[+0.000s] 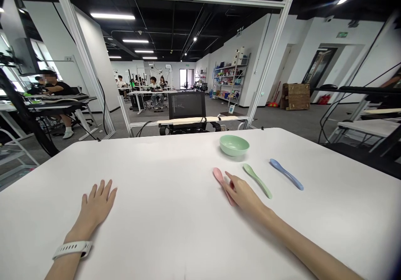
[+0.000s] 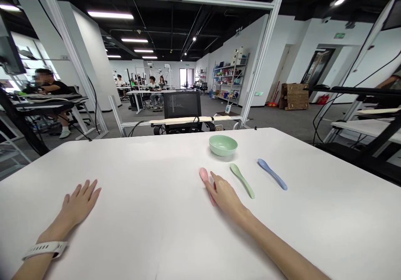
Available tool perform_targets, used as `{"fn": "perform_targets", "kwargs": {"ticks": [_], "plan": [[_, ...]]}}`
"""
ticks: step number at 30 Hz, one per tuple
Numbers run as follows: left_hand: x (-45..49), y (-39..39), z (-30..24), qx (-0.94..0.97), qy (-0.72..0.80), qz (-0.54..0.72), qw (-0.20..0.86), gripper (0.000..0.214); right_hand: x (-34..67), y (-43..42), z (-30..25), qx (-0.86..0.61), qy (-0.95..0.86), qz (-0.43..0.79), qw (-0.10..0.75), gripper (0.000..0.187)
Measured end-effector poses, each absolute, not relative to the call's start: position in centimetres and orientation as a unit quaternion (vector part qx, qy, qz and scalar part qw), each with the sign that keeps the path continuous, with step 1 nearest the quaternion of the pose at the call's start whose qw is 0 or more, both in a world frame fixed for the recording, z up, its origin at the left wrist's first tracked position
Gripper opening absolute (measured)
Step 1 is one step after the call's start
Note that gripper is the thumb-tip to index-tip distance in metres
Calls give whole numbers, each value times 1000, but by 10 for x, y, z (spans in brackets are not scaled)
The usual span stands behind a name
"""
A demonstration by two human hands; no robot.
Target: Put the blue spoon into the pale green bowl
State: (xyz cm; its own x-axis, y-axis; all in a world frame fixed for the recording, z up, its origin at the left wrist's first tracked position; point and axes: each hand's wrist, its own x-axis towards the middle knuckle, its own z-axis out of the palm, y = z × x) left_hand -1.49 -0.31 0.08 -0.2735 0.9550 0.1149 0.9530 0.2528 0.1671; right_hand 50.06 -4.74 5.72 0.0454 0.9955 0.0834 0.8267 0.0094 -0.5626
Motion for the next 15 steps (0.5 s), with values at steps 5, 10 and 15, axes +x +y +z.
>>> {"fn": "perform_targets", "kwargs": {"ticks": [5, 10, 15], "plan": [[-14, -2, -1, 590, 802, 95, 8, 82, 551, -27, 68, -765, -617, 32, 181, 55], [-15, -2, -1, 597, 795, 104, 6, 82, 594, -14, 52, -814, -578, -28, 48, 44], [-16, -2, 1, 600, 794, 100, 8, 84, 627, -3, 47, -810, -577, -37, 96, 54]]}}
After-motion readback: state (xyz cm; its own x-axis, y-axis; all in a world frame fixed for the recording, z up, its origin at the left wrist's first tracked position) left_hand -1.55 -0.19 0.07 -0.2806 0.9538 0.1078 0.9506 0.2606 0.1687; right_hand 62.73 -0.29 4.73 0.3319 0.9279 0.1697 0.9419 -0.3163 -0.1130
